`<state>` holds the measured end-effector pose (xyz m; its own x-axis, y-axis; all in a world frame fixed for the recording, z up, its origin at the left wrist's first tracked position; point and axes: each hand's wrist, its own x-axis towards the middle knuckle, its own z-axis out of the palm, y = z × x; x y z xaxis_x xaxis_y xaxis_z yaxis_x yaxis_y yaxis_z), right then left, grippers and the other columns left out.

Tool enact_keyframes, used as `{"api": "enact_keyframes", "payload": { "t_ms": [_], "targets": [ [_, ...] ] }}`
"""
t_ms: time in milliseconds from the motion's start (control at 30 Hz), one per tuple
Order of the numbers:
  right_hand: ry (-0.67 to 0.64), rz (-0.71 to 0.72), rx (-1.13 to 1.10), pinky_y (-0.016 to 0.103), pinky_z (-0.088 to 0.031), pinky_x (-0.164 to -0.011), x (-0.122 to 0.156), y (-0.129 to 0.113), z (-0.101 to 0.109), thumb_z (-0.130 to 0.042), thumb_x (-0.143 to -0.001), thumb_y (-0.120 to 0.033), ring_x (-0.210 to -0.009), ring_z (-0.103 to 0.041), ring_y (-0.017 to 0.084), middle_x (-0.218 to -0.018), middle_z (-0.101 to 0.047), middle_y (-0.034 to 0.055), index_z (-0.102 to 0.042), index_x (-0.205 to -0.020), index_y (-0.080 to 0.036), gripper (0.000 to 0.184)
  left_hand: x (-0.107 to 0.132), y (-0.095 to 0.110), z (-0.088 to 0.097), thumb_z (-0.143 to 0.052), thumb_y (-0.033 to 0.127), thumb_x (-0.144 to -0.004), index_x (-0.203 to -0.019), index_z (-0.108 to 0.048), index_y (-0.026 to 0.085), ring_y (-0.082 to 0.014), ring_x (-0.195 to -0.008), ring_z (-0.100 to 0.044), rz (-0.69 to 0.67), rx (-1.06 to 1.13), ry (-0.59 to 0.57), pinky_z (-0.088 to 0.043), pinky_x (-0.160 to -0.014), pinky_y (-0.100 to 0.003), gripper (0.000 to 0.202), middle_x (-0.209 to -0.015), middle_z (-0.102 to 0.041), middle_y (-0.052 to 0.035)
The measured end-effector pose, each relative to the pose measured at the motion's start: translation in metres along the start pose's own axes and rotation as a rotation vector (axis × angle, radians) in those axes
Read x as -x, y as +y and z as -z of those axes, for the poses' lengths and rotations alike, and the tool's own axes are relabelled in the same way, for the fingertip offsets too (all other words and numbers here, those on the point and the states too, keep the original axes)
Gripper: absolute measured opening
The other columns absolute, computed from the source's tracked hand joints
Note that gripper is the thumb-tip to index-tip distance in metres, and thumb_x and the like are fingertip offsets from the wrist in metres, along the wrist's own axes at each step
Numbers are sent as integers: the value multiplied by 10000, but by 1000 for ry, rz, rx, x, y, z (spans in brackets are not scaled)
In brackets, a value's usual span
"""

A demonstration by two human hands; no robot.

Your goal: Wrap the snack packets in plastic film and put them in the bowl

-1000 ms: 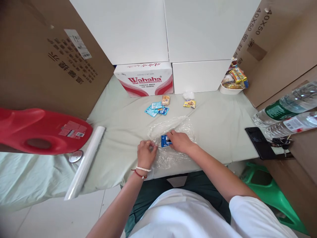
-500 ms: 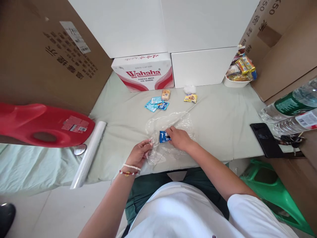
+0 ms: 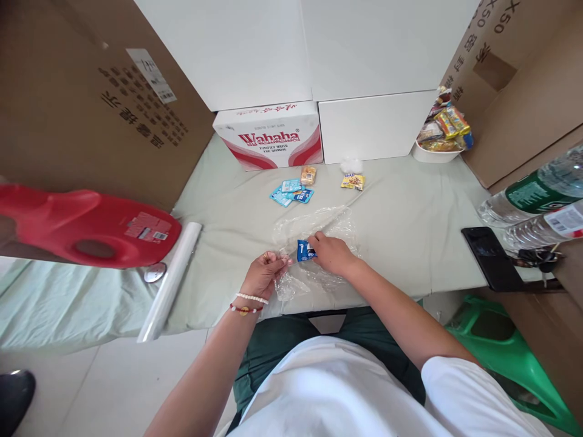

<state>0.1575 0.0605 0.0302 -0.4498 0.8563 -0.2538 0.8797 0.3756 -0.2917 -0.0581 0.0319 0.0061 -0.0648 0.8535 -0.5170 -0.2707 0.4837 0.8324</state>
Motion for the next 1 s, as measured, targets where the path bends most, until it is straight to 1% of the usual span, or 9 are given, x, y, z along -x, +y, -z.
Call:
{"api": "enact_keyframes", "payload": {
  "t_ms": [100,233,433,533,600,700,767,867,1000],
  "targets": [
    [-9,-5,4,307,-430,-693,-1,0,-1,-646,-979,-323,-1029,-698,264,-1309,-622,117,-553,-1321,-199,376,-4,-3,8,-937,309,-455,-805,-508,214,-189,-756,-717,-24,-10,53,-450,-584,-229,561,-715,-654,21],
    [-18,-6,-12,300,-433,-710,-2,0,-1,-647,-981,-313,-1046,-693,257,-1322,-616,109,-541,-1350,-206,399,-6,-7,18,-932,295,-455,-890,-535,212,-158,-694,-680,-48,-37,125,-464,-583,-237,594,-731,-632,39],
    [-17,-2,-31,308,-438,-735,1,0,1,-641,-985,-280,-1032,-683,262,-1302,-615,113,-550,-1356,-199,390,-4,-7,26,-913,211,-491,-941,-558,215,-131,-845,-672,-166,-140,275,-508,-693,-244,573,-984,-647,2],
    [-14,0,-31,304,-435,-732,2,-1,1,-635,-989,-263,-1022,-679,258,-1307,-610,118,-545,-1365,-197,392,-2,-5,24,-914,294,-547,-1068,-567,224,-133,-866,-677,-211,-286,318,-526,-758,-275,630,-1094,-654,-24],
    [-8,-3,-37,301,-436,-740,2,-1,0,-635,-990,-259,-1027,-677,254,-1315,-608,118,-541,-1374,-200,399,-2,-5,23,-907,405,-578,-1093,-588,214,-144,-791,-661,-210,-468,287,-527,-749,-301,635,-1007,-674,-23],
    [11,2,-45,302,-439,-749,2,0,-3,-638,-990,-256,-1029,-677,250,-1325,-608,114,-541,-1385,-202,411,-2,-8,25,-857,517,-609,-892,-658,197,-157,-715,-614,-211,-644,171,-487,-693,-292,471,-788,-662,0],
    [20,8,-50,306,-442,-752,1,2,-6,-639,-991,-263,-1027,-676,249,-1325,-608,111,-543,-1387,-204,412,-3,-9,28,-754,592,-696,-779,-657,202,-152,-673,-585,-216,-655,138,-455,-655,-281,411,-701,-638,6],
    [19,11,-62,305,-449,-770,1,4,-8,-642,-992,-275,-1048,-671,247,-1326,-606,106,-544,-1383,-212,408,-1,-11,34,-586,667,-807,-777,-654,209,-140,-592,-548,-204,-648,133,-424,-598,-270,464,-620,-616,16],
    [17,1,-64,301,-444,-740,2,4,-7,-650,-991,-296,-1029,-675,238,-1319,-608,99,-546,-1371,-218,402,5,-14,43,-554,685,-826,-730,-640,217,-146,-508,-486,-175,-709,121,-397,-542,-278,485,-516,-588,11]
  ]
}}
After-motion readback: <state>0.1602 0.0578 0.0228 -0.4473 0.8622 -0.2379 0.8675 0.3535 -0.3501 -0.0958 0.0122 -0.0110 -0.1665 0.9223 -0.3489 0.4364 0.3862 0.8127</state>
